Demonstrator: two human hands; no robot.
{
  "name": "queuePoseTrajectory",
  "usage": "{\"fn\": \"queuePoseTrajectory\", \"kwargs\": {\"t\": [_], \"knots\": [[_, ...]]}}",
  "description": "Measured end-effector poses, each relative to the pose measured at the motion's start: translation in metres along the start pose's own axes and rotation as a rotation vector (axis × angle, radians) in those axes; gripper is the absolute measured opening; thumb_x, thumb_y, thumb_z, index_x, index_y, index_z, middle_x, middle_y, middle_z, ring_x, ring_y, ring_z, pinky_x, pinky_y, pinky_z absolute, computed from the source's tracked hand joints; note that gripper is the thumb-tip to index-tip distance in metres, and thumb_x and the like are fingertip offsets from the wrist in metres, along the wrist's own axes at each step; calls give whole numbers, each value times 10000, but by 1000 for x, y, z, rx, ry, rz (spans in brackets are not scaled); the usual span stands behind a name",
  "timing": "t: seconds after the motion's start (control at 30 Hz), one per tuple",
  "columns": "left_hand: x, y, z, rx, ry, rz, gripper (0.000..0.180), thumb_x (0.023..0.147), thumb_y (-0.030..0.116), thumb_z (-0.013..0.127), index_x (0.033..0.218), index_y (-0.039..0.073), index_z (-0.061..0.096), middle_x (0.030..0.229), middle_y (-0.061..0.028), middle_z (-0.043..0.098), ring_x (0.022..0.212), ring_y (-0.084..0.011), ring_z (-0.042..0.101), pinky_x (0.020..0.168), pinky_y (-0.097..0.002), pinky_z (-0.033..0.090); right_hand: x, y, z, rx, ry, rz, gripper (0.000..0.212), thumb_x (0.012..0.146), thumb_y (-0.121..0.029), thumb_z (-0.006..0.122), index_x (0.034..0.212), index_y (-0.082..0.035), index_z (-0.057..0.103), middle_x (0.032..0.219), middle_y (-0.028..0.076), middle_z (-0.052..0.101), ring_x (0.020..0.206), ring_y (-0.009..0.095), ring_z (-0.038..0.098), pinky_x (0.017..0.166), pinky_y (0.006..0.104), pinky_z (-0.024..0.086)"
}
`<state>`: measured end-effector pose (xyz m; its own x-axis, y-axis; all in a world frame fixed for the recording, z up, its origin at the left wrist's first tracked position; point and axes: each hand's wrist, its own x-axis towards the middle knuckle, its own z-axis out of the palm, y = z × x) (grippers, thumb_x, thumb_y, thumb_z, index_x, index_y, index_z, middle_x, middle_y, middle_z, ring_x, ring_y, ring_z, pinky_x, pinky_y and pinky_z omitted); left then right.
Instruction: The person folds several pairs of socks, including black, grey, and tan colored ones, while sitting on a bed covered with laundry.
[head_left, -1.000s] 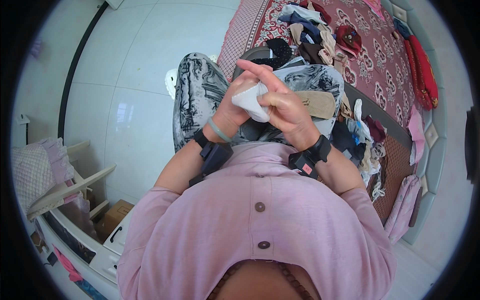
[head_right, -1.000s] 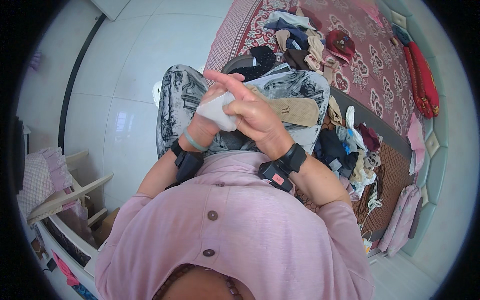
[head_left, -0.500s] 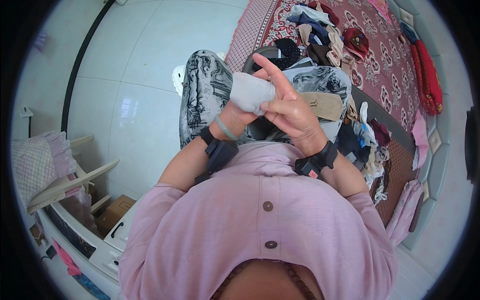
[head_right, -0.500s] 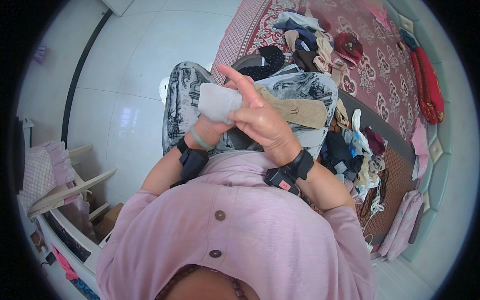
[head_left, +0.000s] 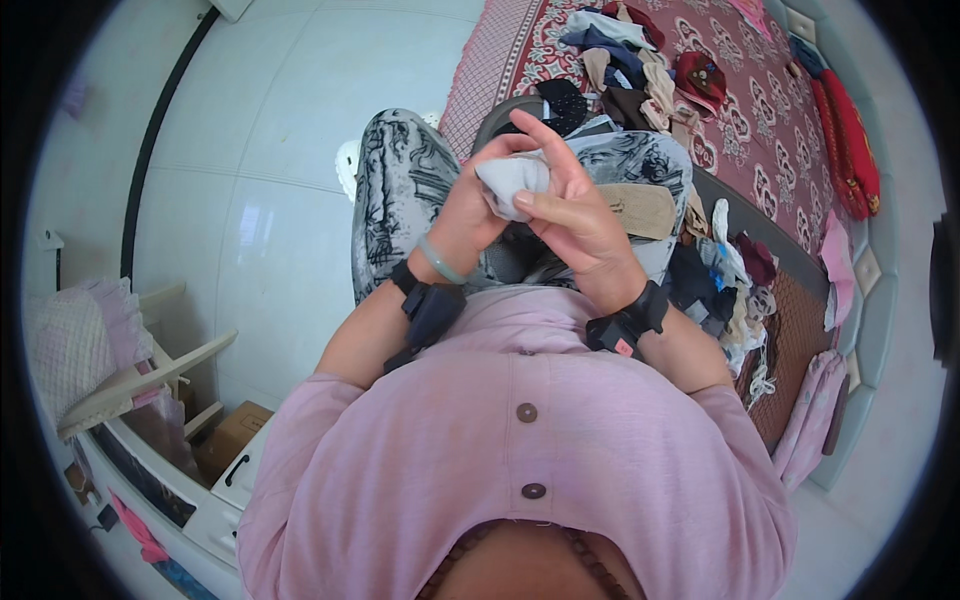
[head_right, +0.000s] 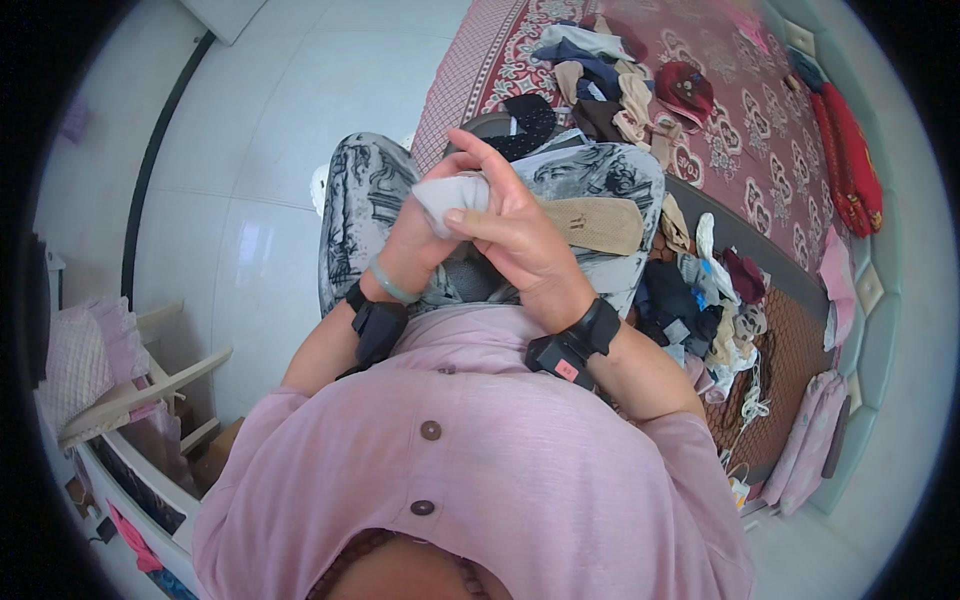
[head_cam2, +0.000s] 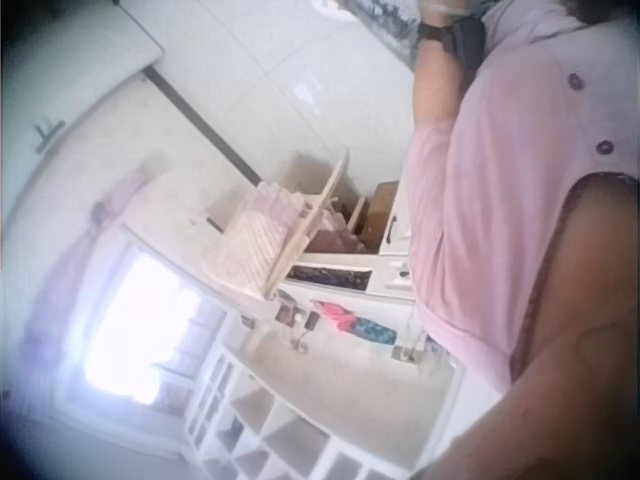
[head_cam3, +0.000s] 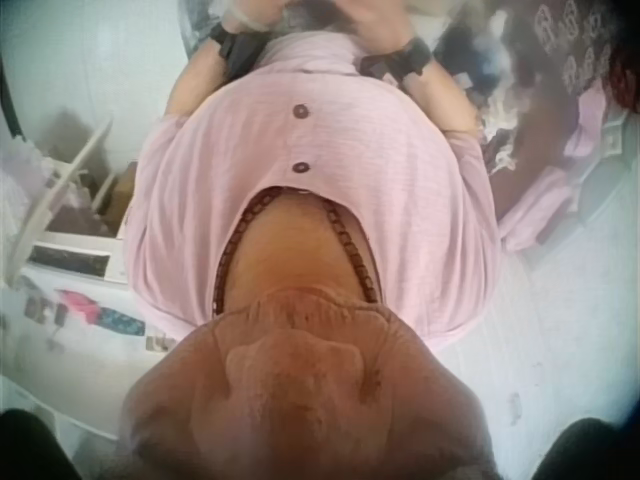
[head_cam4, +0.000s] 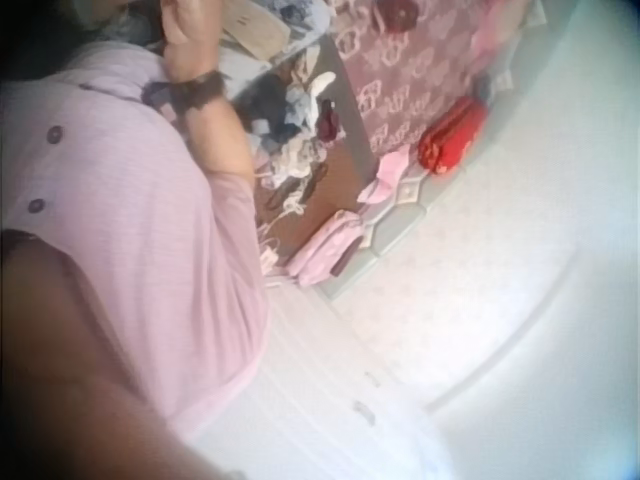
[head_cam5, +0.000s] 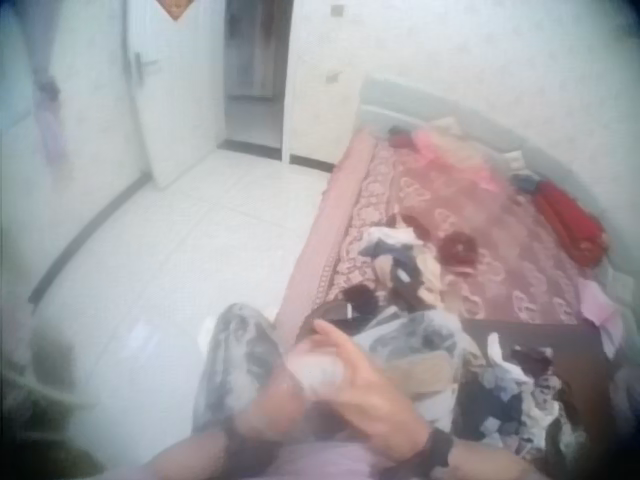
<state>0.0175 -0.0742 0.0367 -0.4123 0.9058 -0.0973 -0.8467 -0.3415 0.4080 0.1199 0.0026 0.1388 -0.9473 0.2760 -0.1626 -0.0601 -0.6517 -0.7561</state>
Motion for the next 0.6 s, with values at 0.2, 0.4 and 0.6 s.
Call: {"fn": "queuePoseTrajectory", "kwargs": {"t": [0.2,0.4,0.6], "knots": [[-11,19,39,351,159,297,276,891,-13,531,1163,22,504,960,-81,639,828,-116,638,732,-236,516,12,-8,-12,-536,174,-133,623,735,43,660,1329,-41,494,1004,26,581,909,94,574,774,235,477],[-29,21,64,1006,-3,519,331,874,32,611,1193,12,525,991,-52,614,832,-94,606,710,-239,484,33,-7,-23,-828,419,-553,339,780,96,588,1099,-20,594,895,4,568,792,65,532,672,204,456],[-25,15,53,788,-47,372,329,986,154,561,1256,-8,468,1110,-128,626,881,-157,642,689,-287,523,41,-13,-32,-589,425,-593,122,904,0,511,965,-42,608,880,-25,605,802,51,557,713,215,471]]}}
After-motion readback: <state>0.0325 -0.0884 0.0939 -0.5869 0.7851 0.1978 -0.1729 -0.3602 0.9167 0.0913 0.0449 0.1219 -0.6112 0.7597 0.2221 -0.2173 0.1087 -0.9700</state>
